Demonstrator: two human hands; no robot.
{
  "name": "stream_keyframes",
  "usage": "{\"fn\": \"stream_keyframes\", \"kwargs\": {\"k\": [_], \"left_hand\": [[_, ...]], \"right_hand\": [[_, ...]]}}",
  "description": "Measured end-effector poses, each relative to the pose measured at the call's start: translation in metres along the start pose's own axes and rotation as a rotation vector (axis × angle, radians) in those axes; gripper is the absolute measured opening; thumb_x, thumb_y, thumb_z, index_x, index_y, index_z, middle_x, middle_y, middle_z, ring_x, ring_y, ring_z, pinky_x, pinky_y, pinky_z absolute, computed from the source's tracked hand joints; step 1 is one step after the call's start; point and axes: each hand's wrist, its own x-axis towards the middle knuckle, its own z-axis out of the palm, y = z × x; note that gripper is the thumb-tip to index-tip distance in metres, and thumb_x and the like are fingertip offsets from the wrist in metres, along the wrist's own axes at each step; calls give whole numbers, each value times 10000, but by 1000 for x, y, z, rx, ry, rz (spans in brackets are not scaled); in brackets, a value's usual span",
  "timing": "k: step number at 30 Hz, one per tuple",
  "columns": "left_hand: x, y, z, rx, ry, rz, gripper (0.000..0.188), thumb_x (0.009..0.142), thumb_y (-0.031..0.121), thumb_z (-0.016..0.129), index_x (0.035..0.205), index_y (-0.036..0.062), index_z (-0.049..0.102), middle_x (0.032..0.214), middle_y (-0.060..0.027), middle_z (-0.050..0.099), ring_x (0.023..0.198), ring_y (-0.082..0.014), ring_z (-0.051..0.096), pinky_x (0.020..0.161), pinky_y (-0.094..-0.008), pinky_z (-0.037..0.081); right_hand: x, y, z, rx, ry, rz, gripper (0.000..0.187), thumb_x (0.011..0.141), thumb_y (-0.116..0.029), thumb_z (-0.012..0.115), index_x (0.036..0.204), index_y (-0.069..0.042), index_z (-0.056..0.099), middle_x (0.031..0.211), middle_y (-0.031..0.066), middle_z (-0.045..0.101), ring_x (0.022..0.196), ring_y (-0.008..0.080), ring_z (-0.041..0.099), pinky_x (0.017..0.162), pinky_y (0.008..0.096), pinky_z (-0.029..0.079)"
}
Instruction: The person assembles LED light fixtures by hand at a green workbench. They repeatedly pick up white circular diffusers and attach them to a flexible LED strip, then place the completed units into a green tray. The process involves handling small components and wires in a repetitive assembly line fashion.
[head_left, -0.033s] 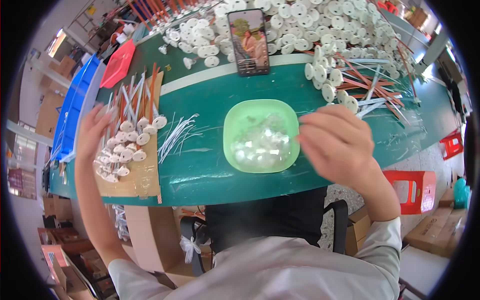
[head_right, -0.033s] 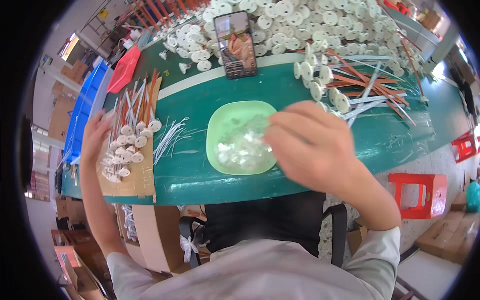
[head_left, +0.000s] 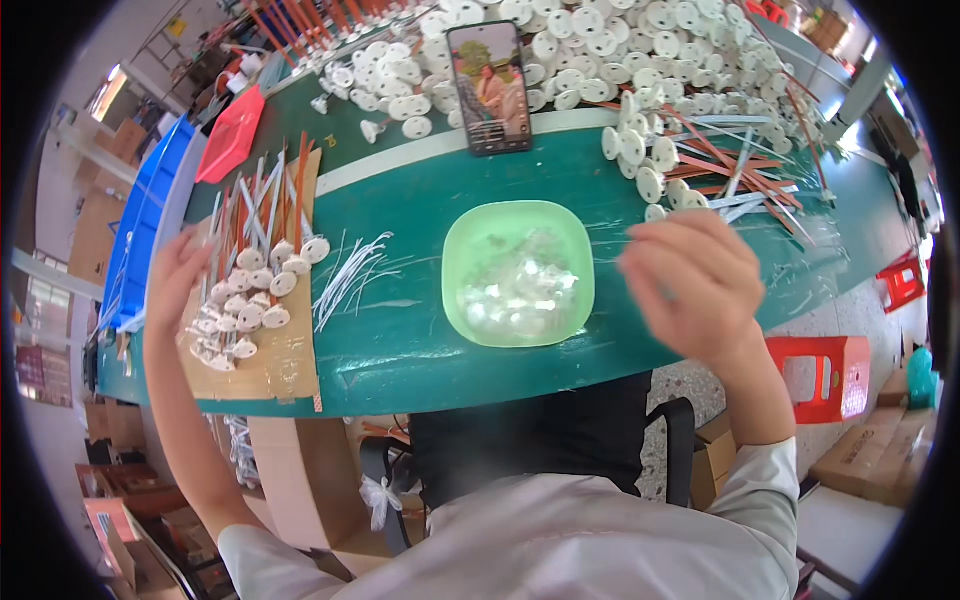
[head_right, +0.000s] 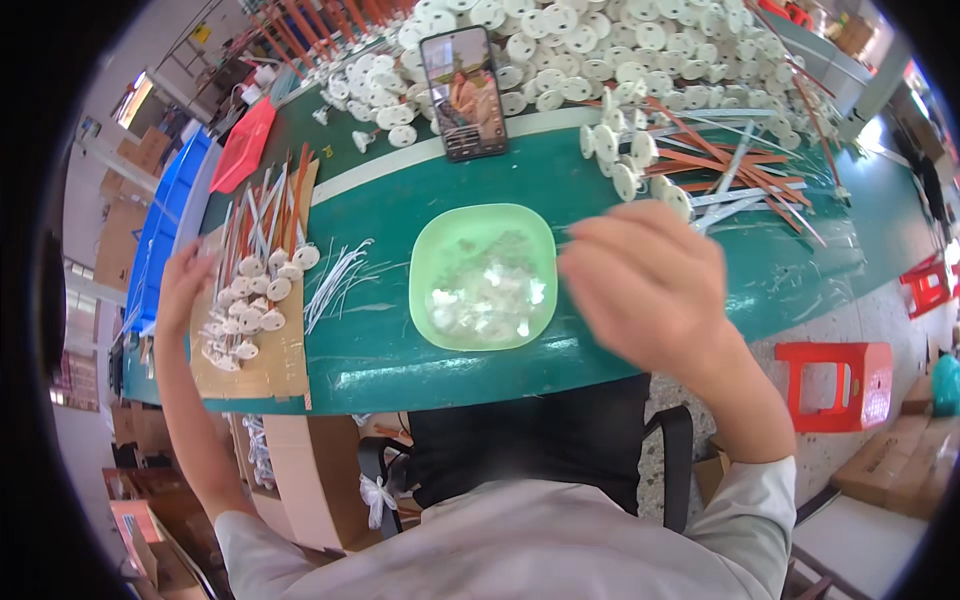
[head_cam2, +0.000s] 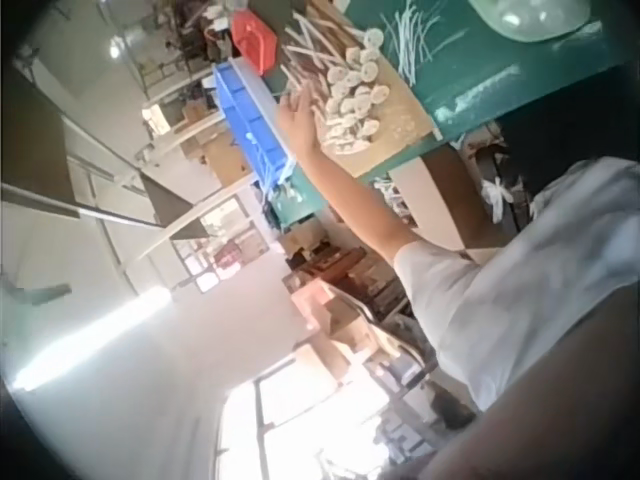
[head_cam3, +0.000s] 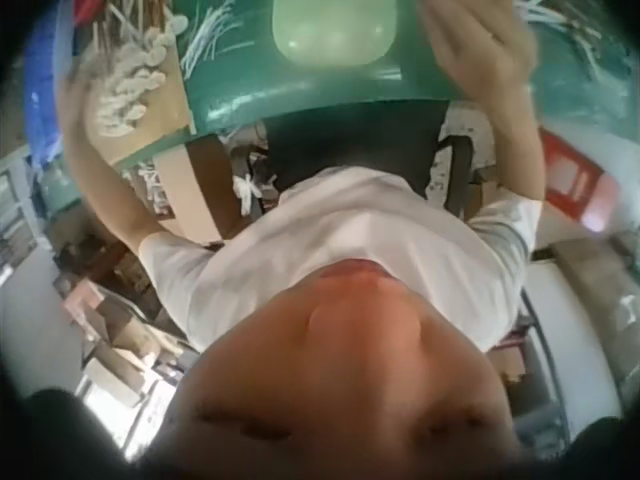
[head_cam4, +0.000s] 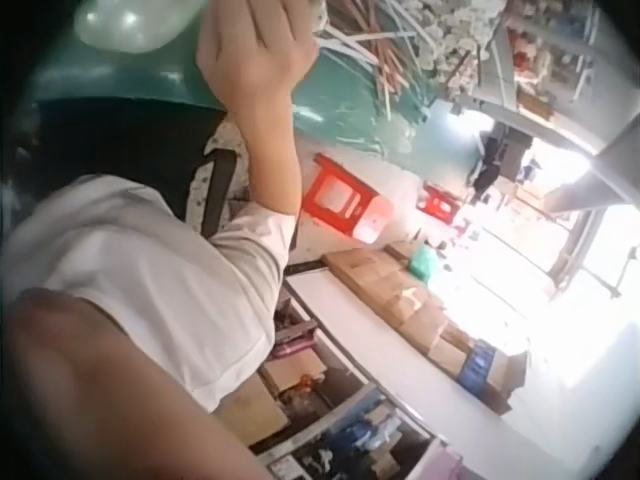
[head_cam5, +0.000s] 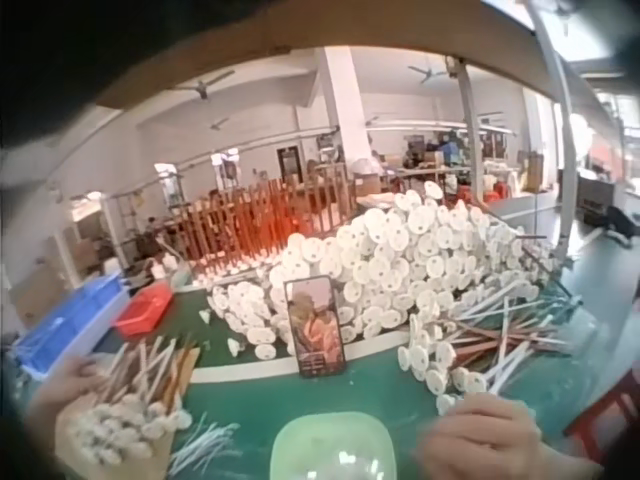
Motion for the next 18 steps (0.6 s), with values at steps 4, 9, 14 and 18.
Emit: {"fn": "stream_keyframes", "kwargs": {"k": [4,9,14,18], "left_hand": [[-2,2,-12,528,-61,-78,344,865,262,728,1015,-48,734,853,-138,712,781,-154,666,659,-306,509],[-19,5,12,895,194,11,433,845,387,718,912,-40,722,891,-238,719,887,-372,715,791,-459,561],[-44,120,95,448,610,507,276,865,273,768,945,10,743,873,-163,740,825,-326,719,759,-414,556],[-43,169,162,-57,510,776,130,855,140,783,878,21,735,771,-90,723,677,-192,690,621,-298,507]], "right_hand": [[-55,24,-30,-272,189,280,176,704,58,791,844,-3,704,877,109,724,726,268,658,625,329,529],[-81,9,-28,-326,-12,620,362,732,-86,842,1055,4,704,1085,143,688,977,312,640,824,400,529],[-87,9,-31,-232,19,727,388,756,-170,854,1088,-30,712,1118,157,669,985,341,637,860,418,524],[-66,31,-16,-368,36,688,378,793,-258,840,1068,-29,716,1007,148,690,929,338,659,802,422,530]]}}
